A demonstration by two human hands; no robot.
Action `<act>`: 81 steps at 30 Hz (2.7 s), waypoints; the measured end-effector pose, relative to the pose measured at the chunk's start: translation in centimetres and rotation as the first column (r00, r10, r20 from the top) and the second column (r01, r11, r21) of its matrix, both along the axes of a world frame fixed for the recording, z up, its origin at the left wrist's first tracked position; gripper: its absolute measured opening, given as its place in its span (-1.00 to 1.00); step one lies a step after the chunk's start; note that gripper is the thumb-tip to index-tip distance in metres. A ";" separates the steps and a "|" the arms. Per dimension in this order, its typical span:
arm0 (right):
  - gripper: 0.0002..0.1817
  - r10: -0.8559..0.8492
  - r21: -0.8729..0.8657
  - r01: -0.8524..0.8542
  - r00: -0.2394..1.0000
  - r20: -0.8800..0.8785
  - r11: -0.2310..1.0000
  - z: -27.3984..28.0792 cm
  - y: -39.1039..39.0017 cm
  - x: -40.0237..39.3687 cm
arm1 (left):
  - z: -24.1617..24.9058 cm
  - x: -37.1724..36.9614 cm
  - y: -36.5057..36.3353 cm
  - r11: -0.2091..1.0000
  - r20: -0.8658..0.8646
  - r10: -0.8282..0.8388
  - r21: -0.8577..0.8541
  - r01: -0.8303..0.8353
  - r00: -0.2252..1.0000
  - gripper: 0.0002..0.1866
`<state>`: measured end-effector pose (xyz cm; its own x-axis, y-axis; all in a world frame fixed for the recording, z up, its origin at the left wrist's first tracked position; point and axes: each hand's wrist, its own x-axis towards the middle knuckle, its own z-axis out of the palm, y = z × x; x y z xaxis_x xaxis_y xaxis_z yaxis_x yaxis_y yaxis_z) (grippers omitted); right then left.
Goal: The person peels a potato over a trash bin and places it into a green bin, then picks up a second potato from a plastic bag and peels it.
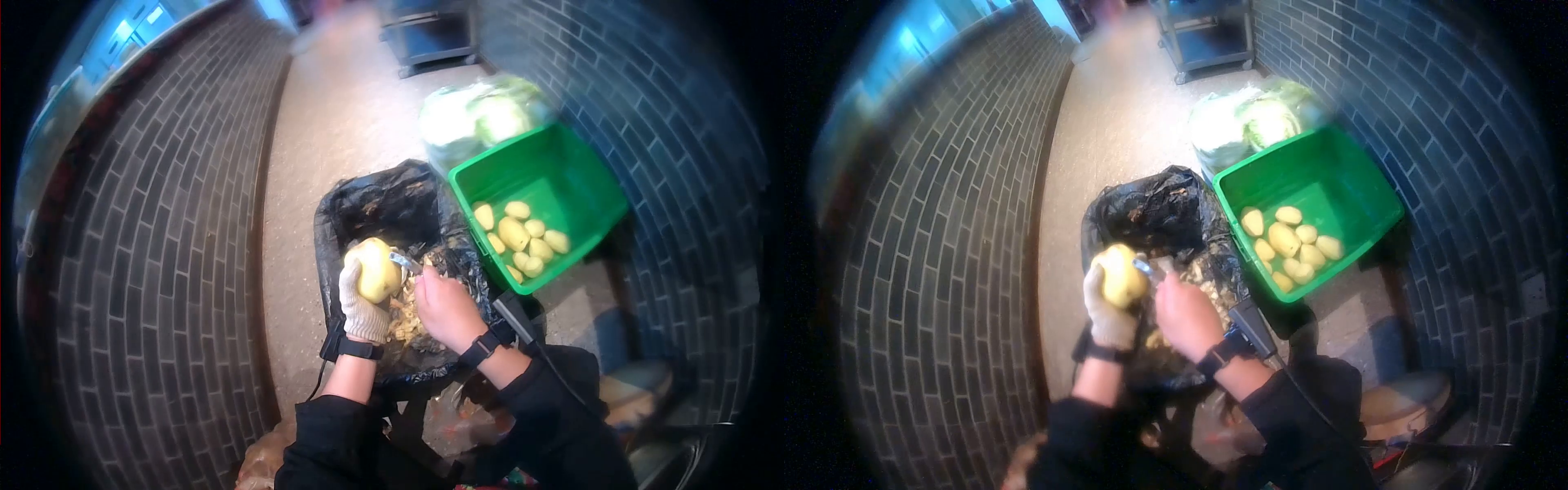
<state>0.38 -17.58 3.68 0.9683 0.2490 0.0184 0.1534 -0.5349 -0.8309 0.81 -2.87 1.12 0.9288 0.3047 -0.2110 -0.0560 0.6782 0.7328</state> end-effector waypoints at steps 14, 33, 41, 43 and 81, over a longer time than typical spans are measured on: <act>-0.70 0.093 0.003 -0.093 0.993 -0.074 0.996 -0.7 0.4 -1.3 | 1.3 0.3 1.1 0.988 -0.048 0.037 -0.151 -0.044 0.998 -0.31; -0.70 0.181 -0.030 -0.187 0.975 -0.132 0.982 -1.9 3.2 -4.5 | 0.7 0.5 -0.1 0.958 -0.169 0.211 -0.161 -0.238 0.963 -0.51; -0.74 0.086 0.004 -0.086 0.995 -0.050 0.996 -1.0 1.3 -2.0 | -0.3 0.1 1.8 0.981 -0.136 0.127 -0.129 -0.145 0.983 -0.49; -0.71 0.028 0.050 -0.029 1.000 0.005 0.998 -1.0 0.9 -1.4 | -0.7 0.2 1.6 0.981 -0.077 0.192 0.029 -0.191 0.978 -0.53; -0.70 0.191 0.118 -0.172 0.965 -0.178 0.978 -1.7 4.4 -4.2 | -1.1 -0.1 1.2 0.722 0.040 0.449 0.572 -0.388 0.893 -0.46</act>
